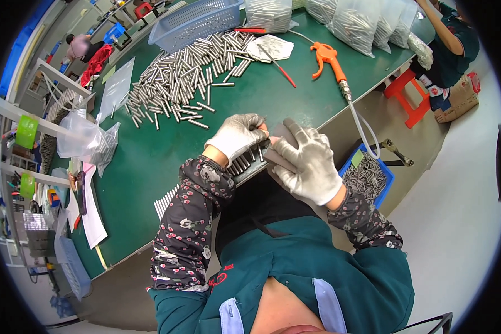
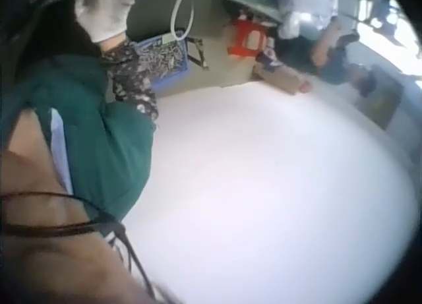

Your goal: The worker is picking up, inspecting, and arranging small metal cylindrical rods into groups on a workbench.

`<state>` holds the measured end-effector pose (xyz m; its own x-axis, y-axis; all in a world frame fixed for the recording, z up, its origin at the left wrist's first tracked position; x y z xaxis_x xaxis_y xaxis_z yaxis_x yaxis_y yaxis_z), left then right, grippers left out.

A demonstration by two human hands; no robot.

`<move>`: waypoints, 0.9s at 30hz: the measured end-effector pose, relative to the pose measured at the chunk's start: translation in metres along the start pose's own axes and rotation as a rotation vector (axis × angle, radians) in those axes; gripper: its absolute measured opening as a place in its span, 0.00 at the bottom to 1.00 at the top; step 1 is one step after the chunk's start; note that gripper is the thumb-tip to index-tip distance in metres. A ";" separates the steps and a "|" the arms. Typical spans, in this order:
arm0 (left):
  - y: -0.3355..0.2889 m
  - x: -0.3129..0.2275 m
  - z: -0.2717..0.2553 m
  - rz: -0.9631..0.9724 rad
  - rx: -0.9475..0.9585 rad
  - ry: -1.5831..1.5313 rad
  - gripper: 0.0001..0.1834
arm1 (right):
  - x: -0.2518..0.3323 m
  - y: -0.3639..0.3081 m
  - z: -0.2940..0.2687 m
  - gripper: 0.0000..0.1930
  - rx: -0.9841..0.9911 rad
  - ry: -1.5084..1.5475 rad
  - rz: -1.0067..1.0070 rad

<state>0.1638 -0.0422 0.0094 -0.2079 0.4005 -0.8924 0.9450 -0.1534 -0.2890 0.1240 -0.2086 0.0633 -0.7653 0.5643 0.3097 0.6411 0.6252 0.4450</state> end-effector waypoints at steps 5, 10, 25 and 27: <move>0.003 -0.002 0.002 -0.013 0.023 -0.002 0.05 | -0.032 0.001 -0.004 0.18 -0.193 -0.070 0.135; -0.002 -0.001 0.001 0.000 0.003 -0.005 0.05 | -0.035 0.003 -0.003 0.17 -0.150 -0.095 0.176; 0.002 -0.003 0.001 0.010 0.016 -0.023 0.02 | -0.040 0.002 -0.011 0.19 -0.124 -0.169 0.163; 0.004 0.004 0.003 0.020 0.041 -0.035 0.02 | -0.019 0.002 -0.011 0.21 -0.084 -0.029 0.052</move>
<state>0.1661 -0.0433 0.0033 -0.1981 0.3656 -0.9094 0.9382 -0.1979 -0.2839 0.1397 -0.2241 0.0676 -0.7281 0.6110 0.3107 0.6722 0.5478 0.4981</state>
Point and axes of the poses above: each hand's wrist, its own y-axis towards the middle knuckle, its own z-axis out of the palm, x = y × z, the point moved 4 cm from there along y, towards the middle knuckle, and after that the axes turned 4 degrees about y, right-handed, at the moved point
